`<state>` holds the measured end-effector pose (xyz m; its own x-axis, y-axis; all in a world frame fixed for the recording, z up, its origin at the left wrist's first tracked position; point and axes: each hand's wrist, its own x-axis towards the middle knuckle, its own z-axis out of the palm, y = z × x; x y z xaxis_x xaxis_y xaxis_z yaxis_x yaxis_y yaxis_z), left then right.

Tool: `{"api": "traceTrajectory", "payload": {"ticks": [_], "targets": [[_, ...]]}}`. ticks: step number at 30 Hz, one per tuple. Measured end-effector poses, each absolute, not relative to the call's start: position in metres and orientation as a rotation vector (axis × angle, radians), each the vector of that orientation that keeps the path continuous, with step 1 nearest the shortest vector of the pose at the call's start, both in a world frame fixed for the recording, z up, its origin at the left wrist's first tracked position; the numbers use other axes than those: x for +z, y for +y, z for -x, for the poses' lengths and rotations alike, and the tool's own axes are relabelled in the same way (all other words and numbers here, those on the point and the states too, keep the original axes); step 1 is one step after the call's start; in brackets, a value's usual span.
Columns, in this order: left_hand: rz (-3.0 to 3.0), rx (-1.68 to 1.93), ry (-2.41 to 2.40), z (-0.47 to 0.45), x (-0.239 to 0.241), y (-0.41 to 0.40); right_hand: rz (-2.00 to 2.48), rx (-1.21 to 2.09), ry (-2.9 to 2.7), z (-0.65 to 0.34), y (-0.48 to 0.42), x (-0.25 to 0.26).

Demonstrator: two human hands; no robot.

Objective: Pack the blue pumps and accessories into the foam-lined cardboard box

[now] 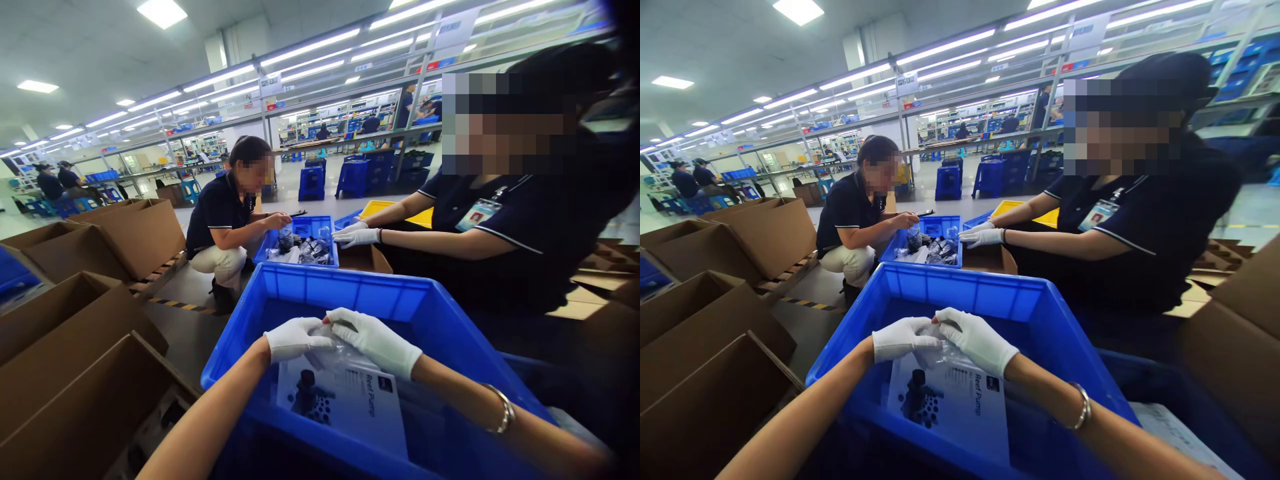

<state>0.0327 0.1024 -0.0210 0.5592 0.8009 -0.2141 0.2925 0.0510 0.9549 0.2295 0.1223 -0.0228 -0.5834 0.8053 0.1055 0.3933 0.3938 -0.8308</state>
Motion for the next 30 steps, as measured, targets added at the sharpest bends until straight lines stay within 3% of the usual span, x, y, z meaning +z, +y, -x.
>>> {"api": "traceTrajectory", "payload": {"ticks": [8, 15, 20, 30], "targets": [[-1.433, 0.712, 1.104, -0.031, -0.012, 0.100, 1.223, 0.976, -2.208, -0.244, 0.122, -0.013], [-1.431, 0.754, 1.084, -0.029, -0.002, 0.098, 0.681, 0.380, -2.340, -0.248, 0.107, -0.003], [-1.477, 0.726, 1.146, -0.027, -0.002, 0.098, 0.549, 0.442, -2.270, -0.248, 0.106, 0.004], [-1.501, 0.758, 1.178, -0.026, -0.004, 0.100, 0.942, 0.615, -1.730, -0.261, 0.111, 0.010]]}}
